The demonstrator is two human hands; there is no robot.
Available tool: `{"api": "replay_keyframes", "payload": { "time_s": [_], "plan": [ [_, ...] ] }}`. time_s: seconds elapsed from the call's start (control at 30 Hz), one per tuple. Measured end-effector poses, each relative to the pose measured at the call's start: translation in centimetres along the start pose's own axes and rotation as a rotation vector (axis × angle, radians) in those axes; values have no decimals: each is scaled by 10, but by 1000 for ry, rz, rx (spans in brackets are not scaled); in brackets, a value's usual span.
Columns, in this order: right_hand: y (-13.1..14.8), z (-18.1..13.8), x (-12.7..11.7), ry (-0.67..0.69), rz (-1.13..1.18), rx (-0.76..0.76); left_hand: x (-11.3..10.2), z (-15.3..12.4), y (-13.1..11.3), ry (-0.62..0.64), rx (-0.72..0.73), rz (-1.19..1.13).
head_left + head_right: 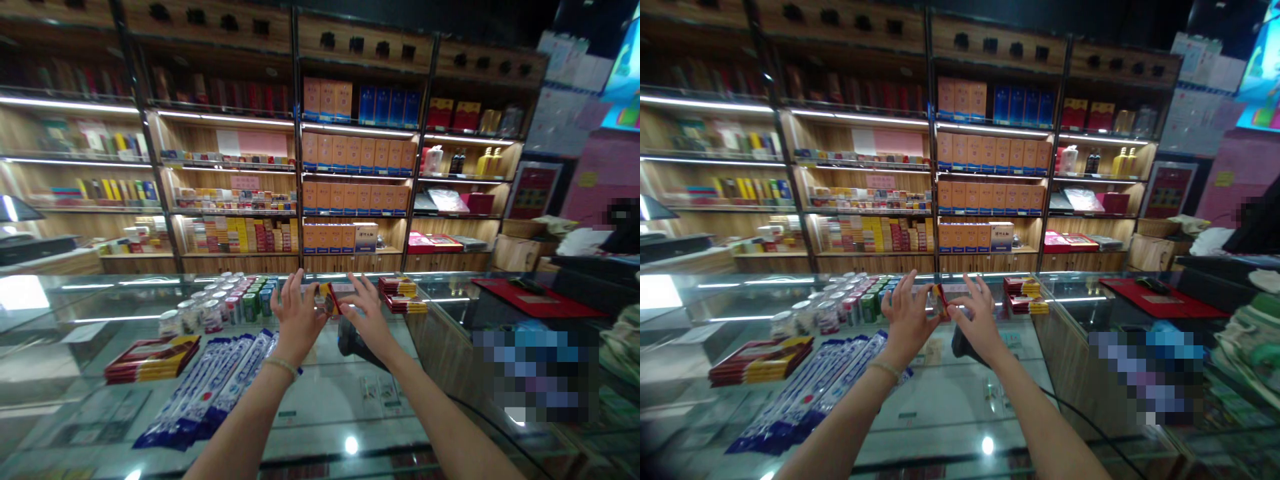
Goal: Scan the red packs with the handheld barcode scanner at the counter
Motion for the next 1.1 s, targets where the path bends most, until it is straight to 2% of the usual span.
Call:
{"api": "replay_keyframes", "payload": {
  "time_s": [0.1, 0.27, 0.33, 0.5, 0.57, 0.73, 0.9, 1.1],
  "plan": [
    [8, -3, 5, 95, 69, -39, -2, 0, 3, -62, -1, -27],
    [13, -6, 14, 214, 47, -80, -2, 0, 7, -53, -22, -60],
    [8, -4, 10, 194, 8, -94, -3, 0, 7, -41, -36, -77],
    [-18, 4, -14, 20, -231, -79, -4, 1, 7, -50, -36, -123],
    [-26, 3, -17, 33, -362, -75, -2, 1, 6, -48, -8, -157],
    [-31, -3, -5, 199, -537, -94, 5, -2, 0, 9, 99, -238],
    [-25, -3, -4, 196, -500, -84, 7, -9, -10, 35, 209, -273],
    [-21, -2, -5, 159, -490, -132, 6, -10, -11, 31, 228, -293]
  ]
}}
Point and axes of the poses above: each hand's wrist, its own z-axis towards the middle knuckle, its own x-axis out of the palm, y = z × x, the point moved 7 cm from there along z, towards the middle knuckle, and after that the axes turned 8 degrees about -x, right-handed, at the moved point
